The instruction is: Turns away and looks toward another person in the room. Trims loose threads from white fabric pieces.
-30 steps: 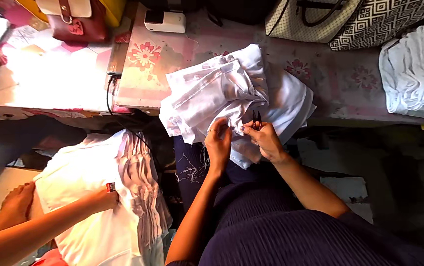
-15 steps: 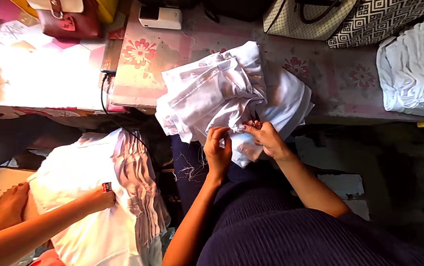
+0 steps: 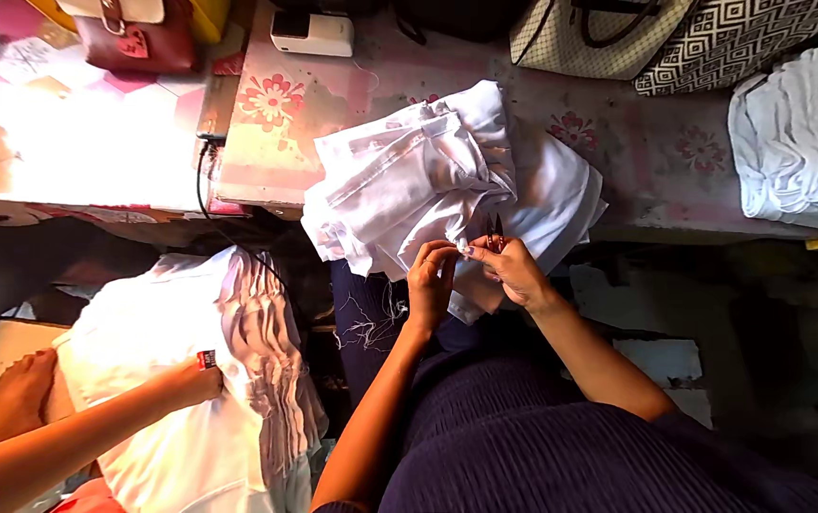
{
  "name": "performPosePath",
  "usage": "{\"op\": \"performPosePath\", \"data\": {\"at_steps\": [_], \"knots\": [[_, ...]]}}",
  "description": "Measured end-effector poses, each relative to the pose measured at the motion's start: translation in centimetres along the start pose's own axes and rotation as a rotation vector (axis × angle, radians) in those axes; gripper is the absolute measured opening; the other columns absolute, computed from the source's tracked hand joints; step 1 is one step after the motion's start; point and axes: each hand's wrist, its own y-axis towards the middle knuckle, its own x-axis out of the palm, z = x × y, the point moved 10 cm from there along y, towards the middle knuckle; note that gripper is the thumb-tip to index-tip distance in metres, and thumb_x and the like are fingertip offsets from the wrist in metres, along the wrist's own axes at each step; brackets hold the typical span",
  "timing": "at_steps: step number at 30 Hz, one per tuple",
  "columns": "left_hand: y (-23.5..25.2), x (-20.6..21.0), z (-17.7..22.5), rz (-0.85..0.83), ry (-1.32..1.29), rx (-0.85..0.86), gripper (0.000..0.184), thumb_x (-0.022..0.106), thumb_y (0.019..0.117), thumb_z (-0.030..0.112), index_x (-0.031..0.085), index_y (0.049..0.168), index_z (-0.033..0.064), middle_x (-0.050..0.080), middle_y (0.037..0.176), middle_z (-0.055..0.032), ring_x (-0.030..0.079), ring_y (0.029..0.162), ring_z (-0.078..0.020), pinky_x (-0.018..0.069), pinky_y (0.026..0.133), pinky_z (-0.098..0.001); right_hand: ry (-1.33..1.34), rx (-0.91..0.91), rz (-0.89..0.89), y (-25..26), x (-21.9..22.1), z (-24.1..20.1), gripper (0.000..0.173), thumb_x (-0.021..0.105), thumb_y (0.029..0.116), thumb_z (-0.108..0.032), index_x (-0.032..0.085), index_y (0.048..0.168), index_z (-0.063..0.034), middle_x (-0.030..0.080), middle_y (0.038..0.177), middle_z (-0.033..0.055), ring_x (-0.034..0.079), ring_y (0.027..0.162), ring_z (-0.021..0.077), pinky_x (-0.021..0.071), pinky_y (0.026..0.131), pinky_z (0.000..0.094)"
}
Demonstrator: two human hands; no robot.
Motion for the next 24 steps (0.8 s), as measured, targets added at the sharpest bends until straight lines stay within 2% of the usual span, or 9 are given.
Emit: {"op": "performPosePath", "data": {"at_steps": [1,3,5,6,9,11,14,18,24], "knots": [[0.0,0.1,-0.2,-0.030,-0.025,-0.032,0.006,0.069,0.0883,-0.005,0.072,0.093,-0.0068,0.070,0.105,-0.0173,0.071,0.097,-0.0162,0.0592,0.086,-0.0269,-0.012,0.007,-0.032,0.0,0.0,0.0,0.007,0.063,0.1002,-0.005,0.068,0.099,-0.0007,0.062,0.072,-0.0020,0.039,0.047,-0.0012,0.0350,0.046,0.0152],[-0.4,0.0,-1.2,-0.052,-0.122,-0.181,0.008,0.068,0.0886,-0.003,0.071,0.094,-0.0076,0.069,0.109,-0.0173,0.070,0.095,-0.0145,0.0603,0.084,-0.0271,-0.056,0.042,-0.131,-0.4,0.2,-0.3,0.027,0.044,0.1106,-0.022,0.064,0.104,-0.0047,0.054,0.068,-0.0061,0.038,0.048,-0.0016,0.0348,0.046,0.0147],[-1.0,-0.3,-2.5,-0.042,-0.268,-0.373,0.004,0.066,0.0894,0.000,0.069,0.091,-0.0037,0.067,0.112,-0.0121,0.068,0.098,-0.0117,0.0601,0.084,-0.0267,-0.057,0.133,-0.244,-1.1,0.4,-0.6,0.048,0.025,0.1129,-0.042,0.059,0.101,-0.0111,0.043,0.060,-0.0093,0.033,0.045,-0.0018,0.0304,0.043,0.0138],[-1.3,-0.4,-2.9,-0.028,-0.323,-0.440,0.003,0.066,0.0891,0.000,0.068,0.089,-0.0011,0.067,0.113,-0.0099,0.067,0.100,-0.0111,0.0594,0.083,-0.0264,-0.050,0.185,-0.302,-1.6,0.5,-0.6,0.053,0.019,0.1120,-0.047,0.057,0.097,-0.0126,0.039,0.059,-0.0099,0.031,0.044,-0.0019,0.0286,0.042,0.0131],[-1.6,-0.7,-3.1,-0.006,-0.386,-0.516,0.004,0.066,0.0867,-0.001,0.066,0.085,0.0029,0.063,0.111,-0.0065,0.065,0.100,-0.0096,0.0591,0.082,-0.0250,-0.136,0.254,-0.405,-2.8,1.0,-0.7,0.047,0.026,0.1134,-0.039,0.058,0.093,-0.0120,0.034,0.057,-0.0105,0.029,0.044,-0.0015,0.0265,0.043,0.0137],[-1.7,-0.7,-2.9,0.007,-0.406,-0.540,0.006,0.067,0.0866,-0.002,0.067,0.084,0.0032,0.062,0.106,-0.0053,0.065,0.096,-0.0088,0.0588,0.081,-0.0247,-0.213,0.279,-0.407,-3.1,1.3,-0.3,0.042,0.032,0.1133,-0.035,0.059,0.091,-0.0108,0.035,0.056,-0.0107,0.030,0.044,-0.0017,0.0259,0.043,0.0144],[-1.7,-0.9,-2.8,0.017,-0.409,-0.549,0.007,0.068,0.0861,-0.003,0.067,0.083,0.0032,0.062,0.100,-0.0035,0.064,0.090,-0.0072,0.0583,0.079,-0.0235,-0.287,0.294,-0.386,-2.8,1.7,0.3,0.041,0.035,0.1133,-0.034,0.059,0.091,-0.0103,0.036,0.056,-0.0108,0.031,0.045,-0.0016,0.0263,0.045,0.0151],[-1.5,-0.9,-2.4,-0.014,-0.386,-0.534,0.007,0.069,0.0858,-0.002,0.068,0.083,0.0034,0.062,0.098,-0.0031,0.063,0.086,-0.0064,0.0572,0.077,-0.0222,-0.314,0.241,-0.359,-2.4,2.3,-0.1,0.040,0.037,0.1131,-0.031,0.060,0.090,-0.0083,0.036,0.058,-0.0104,0.031,0.047,-0.0013,0.0259,0.046,0.0153],[-1.7,-0.6,-2.5,-0.039,-0.368,-0.540,0.005,0.069,0.0864,-0.001,0.069,0.083,0.0026,0.062,0.098,-0.0038,0.064,0.087,-0.0069,0.0580,0.079,-0.0227,-0.365,0.123,-0.219,-1.5,1.4,-0.2,0.034,0.044,0.1113,-0.023,0.063,0.090,-0.0037,0.039,0.059,-0.0082,0.035,0.049,0.0005,0.0306,0.050,0.0172]]}}
